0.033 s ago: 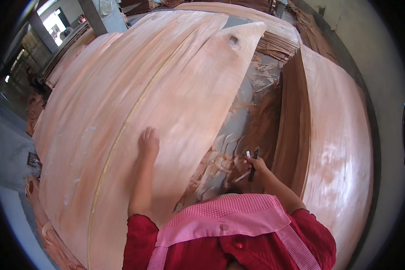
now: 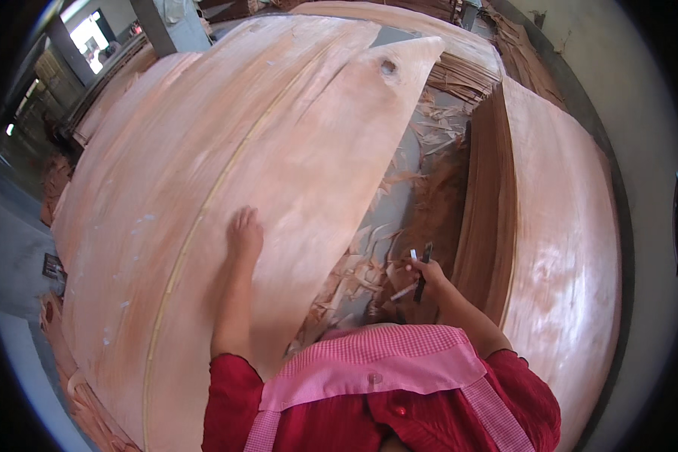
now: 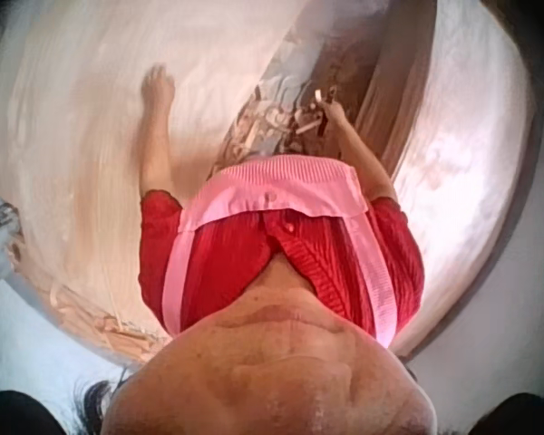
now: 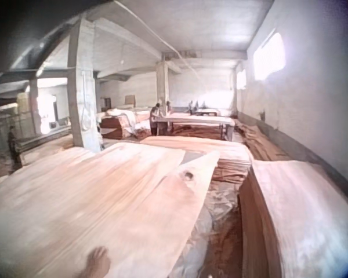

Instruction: The person prepares wood veneer by cutting strips with a blade, applying small pieces of tape to join or secure sections, and gathering wood scraps from the floor.

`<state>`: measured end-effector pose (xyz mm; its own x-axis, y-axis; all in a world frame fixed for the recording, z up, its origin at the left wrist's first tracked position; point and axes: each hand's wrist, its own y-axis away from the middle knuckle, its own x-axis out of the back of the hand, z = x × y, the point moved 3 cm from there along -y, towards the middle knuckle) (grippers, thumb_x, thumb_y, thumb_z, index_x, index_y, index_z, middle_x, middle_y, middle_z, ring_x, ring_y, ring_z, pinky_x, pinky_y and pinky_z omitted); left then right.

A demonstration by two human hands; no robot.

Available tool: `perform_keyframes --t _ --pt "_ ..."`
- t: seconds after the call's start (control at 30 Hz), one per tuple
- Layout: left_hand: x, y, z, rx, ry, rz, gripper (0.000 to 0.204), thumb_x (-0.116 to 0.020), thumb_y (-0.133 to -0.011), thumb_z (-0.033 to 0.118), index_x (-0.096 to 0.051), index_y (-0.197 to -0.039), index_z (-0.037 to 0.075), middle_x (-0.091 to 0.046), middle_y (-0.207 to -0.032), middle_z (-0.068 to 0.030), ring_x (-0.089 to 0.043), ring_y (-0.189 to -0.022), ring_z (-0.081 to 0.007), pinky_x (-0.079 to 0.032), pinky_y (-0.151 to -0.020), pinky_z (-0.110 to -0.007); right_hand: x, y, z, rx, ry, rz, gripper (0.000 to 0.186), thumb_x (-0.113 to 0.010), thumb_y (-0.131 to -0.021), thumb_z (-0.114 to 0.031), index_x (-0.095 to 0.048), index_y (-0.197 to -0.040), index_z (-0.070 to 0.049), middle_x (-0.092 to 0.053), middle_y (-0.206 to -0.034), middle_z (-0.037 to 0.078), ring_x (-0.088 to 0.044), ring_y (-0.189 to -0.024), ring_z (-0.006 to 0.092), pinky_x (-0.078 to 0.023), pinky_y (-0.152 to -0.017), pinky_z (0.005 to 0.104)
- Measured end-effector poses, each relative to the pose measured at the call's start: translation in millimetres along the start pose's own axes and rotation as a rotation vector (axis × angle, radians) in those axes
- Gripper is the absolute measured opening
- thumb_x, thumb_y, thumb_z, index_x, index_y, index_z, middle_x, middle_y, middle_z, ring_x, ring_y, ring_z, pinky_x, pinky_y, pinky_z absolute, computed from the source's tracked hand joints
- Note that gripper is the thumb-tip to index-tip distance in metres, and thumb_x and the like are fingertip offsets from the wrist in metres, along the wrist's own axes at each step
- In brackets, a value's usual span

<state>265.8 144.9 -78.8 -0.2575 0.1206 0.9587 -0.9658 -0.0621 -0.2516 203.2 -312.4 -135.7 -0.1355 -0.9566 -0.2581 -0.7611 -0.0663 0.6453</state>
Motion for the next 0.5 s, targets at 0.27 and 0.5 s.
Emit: perform_keyframes --t 0.27,0.5 --pt "-57.9 -224.1 93.0 -0.048 0.124 0.068 0.041 -0.058 -0.079 0.020 -0.048 -0.118 0.009 -0.046 -0.125 -0.0089 -0.038 -0.119 -0.0279 -0.031 -0.097 -0.041 45.4 -147.2 -174.1 0.043 0.009 -0.049 0.009 -0.052 -0.086 -0.013 -0.052 -0.088 -0.004 -0.055 -0.071 0.003 -0.039 -0.049 0.0092 -0.041 -0.050 0.0273" --pt "-126.8 -464.7 157.7 0.079 0.312 0.180 0.039 -0.057 -0.080 0.023 -0.051 -0.113 0.004 -0.052 -0.115 -0.0162 -0.047 -0.106 -0.0317 -0.038 -0.090 -0.038 73.4 -345.0 -352.0 0.124 -0.059 0.025 0.008 -0.055 -0.084 -0.011 -0.051 -0.078 -0.006 -0.052 -0.063 0.003 -0.041 -0.046 0.0101 -0.041 -0.047 0.0267"
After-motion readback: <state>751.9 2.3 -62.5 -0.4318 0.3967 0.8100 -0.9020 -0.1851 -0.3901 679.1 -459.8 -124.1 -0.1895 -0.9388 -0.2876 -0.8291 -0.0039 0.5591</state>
